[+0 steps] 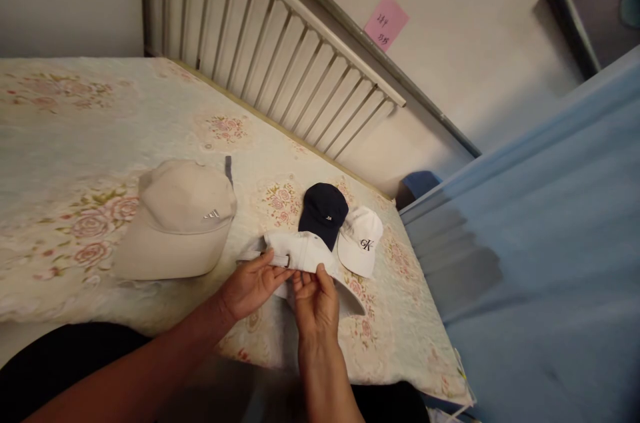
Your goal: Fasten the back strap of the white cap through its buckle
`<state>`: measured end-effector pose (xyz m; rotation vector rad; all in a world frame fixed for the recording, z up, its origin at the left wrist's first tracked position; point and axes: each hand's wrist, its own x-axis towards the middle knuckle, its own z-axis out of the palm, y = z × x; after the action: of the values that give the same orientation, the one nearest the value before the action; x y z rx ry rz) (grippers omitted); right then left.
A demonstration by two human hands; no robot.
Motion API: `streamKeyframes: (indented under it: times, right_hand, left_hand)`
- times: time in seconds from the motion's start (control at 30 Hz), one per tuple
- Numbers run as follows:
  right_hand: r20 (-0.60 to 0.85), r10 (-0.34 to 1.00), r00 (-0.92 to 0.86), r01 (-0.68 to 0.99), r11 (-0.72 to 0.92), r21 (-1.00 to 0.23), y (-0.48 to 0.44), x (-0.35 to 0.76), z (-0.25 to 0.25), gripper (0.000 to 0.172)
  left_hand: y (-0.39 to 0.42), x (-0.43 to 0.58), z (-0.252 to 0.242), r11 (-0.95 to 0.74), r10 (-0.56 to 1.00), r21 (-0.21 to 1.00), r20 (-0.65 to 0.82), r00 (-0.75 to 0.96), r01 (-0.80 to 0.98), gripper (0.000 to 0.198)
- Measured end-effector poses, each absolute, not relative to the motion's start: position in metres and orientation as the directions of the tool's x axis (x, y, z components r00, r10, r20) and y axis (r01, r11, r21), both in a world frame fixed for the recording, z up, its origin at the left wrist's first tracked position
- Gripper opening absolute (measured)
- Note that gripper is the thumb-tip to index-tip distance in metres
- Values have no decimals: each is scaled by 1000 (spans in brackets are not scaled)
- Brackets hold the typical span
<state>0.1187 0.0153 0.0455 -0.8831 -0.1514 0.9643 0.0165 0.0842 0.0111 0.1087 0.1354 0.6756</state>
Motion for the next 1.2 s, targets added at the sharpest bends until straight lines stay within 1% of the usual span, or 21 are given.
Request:
streamKeyframes:
  times: [0.23,0.37,0.57,0.7,0.8,1.03,1.2]
  right_hand:
    - [-194,789,583,-609,266,-747,16,117,42,28]
    - [-202,780,592,-606,267,-749,16,115,43,25]
    - [-200,770,605,-608,285,-741,16,112,41,23]
    - [-138,807,574,-593,292,-751,17,106,37,27]
    - [-108,822,558,-580,294,-760,17,101,35,27]
    - [-112,839,533,-604,284,-744,15,96,35,25]
    - [-196,811,551,-671,291,-682,15,100,41,24]
  left_hand:
    - [79,19,6,796,602,142,-81,794,-589,19]
    - [76,20,5,802,593,143,-72,802,-580,16]
    - [74,21,5,804,587,161,-51,808,-573,18]
    - [70,22,3,791,593,190,-7,805,-581,17]
    - [68,23,3,773,609,228,-8,793,-592,18]
    - [69,24,4,753,634,265,-50,771,-602,14]
    - [69,25,3,756,631,272,-64,773,-595,13]
